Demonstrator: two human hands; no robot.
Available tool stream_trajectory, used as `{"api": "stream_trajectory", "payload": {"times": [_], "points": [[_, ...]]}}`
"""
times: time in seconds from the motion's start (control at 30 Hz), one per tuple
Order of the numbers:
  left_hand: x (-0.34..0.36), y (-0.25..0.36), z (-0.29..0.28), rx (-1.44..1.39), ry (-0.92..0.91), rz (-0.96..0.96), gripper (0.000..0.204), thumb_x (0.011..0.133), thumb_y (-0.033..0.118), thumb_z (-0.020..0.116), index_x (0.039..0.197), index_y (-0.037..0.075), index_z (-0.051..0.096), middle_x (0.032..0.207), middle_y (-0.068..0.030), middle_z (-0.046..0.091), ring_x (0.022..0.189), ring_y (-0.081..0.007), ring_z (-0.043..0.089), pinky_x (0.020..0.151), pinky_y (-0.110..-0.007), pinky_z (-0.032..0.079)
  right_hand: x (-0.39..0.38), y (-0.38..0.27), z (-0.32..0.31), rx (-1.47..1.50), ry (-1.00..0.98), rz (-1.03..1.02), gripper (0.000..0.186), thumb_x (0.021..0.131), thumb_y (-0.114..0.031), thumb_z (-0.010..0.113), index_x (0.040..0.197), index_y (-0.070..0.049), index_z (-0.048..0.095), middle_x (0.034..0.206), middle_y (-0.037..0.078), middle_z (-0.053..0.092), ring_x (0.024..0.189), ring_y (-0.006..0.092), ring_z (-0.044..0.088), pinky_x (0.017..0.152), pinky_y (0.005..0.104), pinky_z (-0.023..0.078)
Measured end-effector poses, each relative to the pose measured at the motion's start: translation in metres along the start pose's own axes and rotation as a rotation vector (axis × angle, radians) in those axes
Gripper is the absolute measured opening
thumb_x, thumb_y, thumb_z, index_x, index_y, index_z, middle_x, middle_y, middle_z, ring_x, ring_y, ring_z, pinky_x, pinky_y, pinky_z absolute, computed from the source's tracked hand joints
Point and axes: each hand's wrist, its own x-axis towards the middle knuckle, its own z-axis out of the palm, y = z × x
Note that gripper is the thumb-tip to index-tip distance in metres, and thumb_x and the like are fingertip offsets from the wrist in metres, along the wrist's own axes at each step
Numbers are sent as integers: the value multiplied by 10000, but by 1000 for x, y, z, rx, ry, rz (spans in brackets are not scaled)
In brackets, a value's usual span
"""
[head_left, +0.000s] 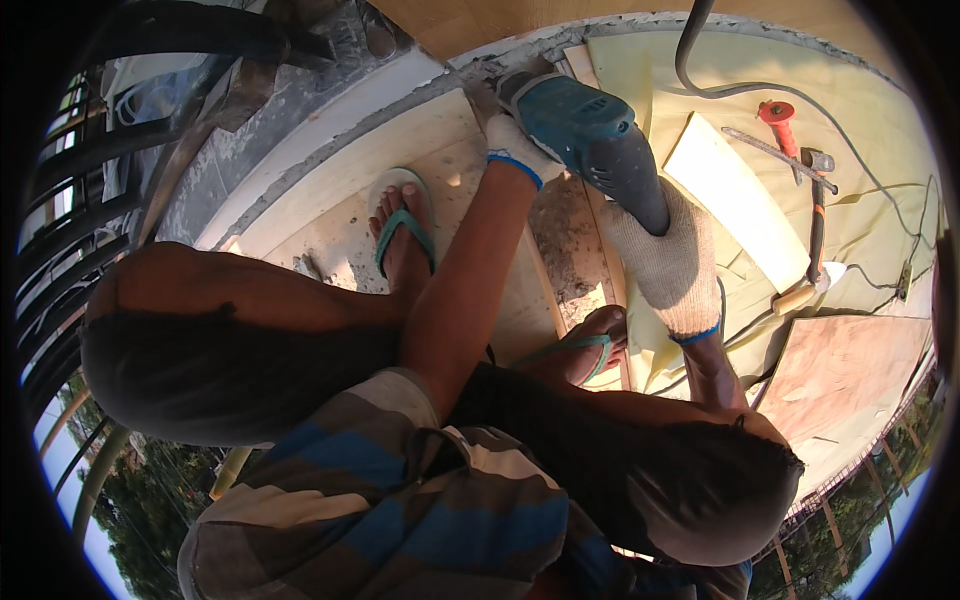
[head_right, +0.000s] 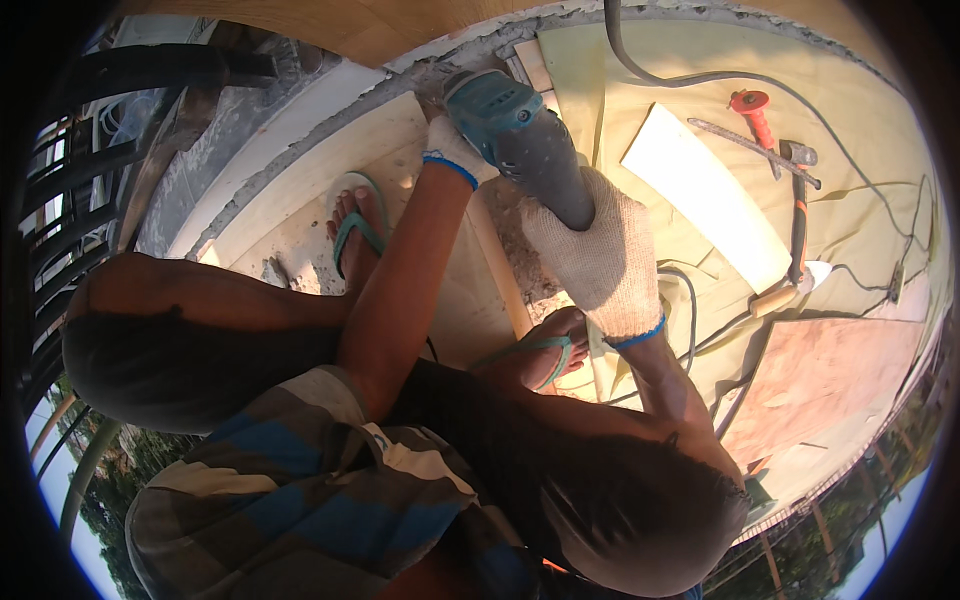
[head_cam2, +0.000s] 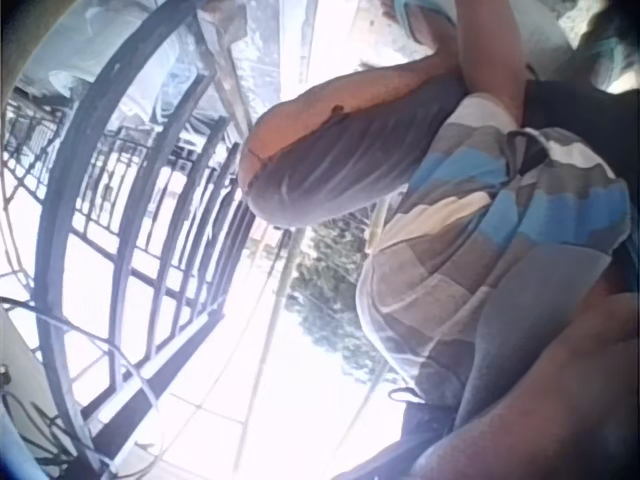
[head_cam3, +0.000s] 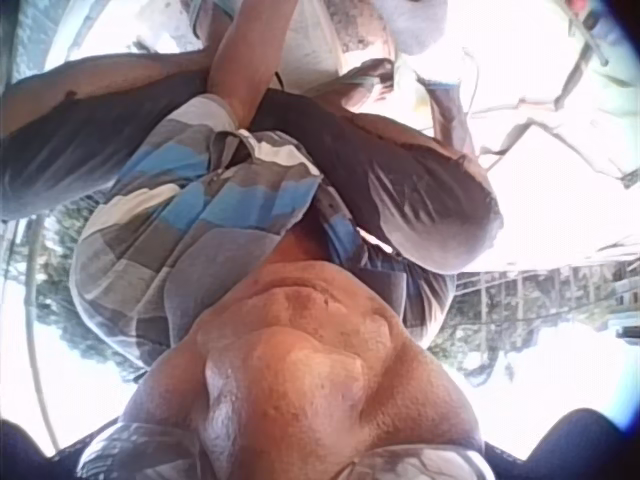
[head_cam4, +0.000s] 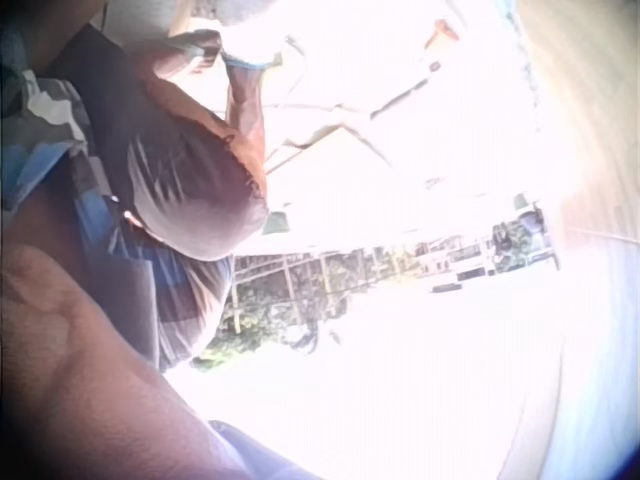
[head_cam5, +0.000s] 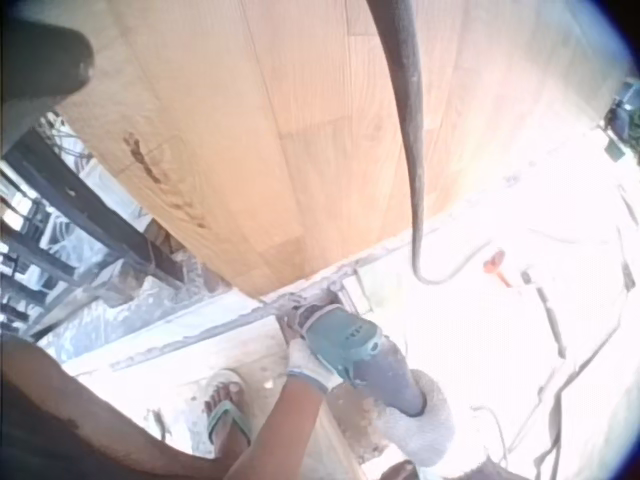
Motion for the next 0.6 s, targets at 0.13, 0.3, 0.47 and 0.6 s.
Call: {"api": "stream_trajectory", "payload": {"times": [0.13, 0.3, 0.47, 0.6], "points": [[7, 2, 4, -25, 61, -5, 527, 1199, 410, 309, 1395, 109, 696, 1401, -158, 743, 1265, -349, 732, 1091, -536, 612, 9, -9, -6, -19, -30, 76, 358, 975, -294, 823, 1119, 29, 768, 779, 97, 726, 719, 144, 689, 700, 349, 566], [14, -2, 9, -30, 66, 28, 512, 1201, 399, 313, 1382, 124, 705, 1390, -147, 749, 1247, -338, 736, 1079, -514, 620, 19, -10, -7, 25, -9, 13, 286, 1017, -257, 798, 1073, 20, 757, 762, 15, 676, 686, 74, 596, 644, 289, 501], [16, -5, 13, -8, 71, 37, 556, 1187, 396, 303, 1444, 115, 709, 1467, -122, 735, 1351, -345, 700, 1138, -532, 583, 23, -7, -8, 27, 3, 65, 294, 1022, -259, 795, 1067, 28, 756, 741, 12, 666, 657, 80, 587, 612, 289, 481], [18, -7, 14, 23, 102, 80, 548, 1191, 389, 297, 1437, 120, 707, 1465, -117, 734, 1343, -337, 703, 1131, -525, 589, 24, -9, -10, 7, -15, 130, 370, 986, -321, 810, 1101, 29, 788, 763, 104, 727, 710, 138, 670, 705, 353, 565]]}}
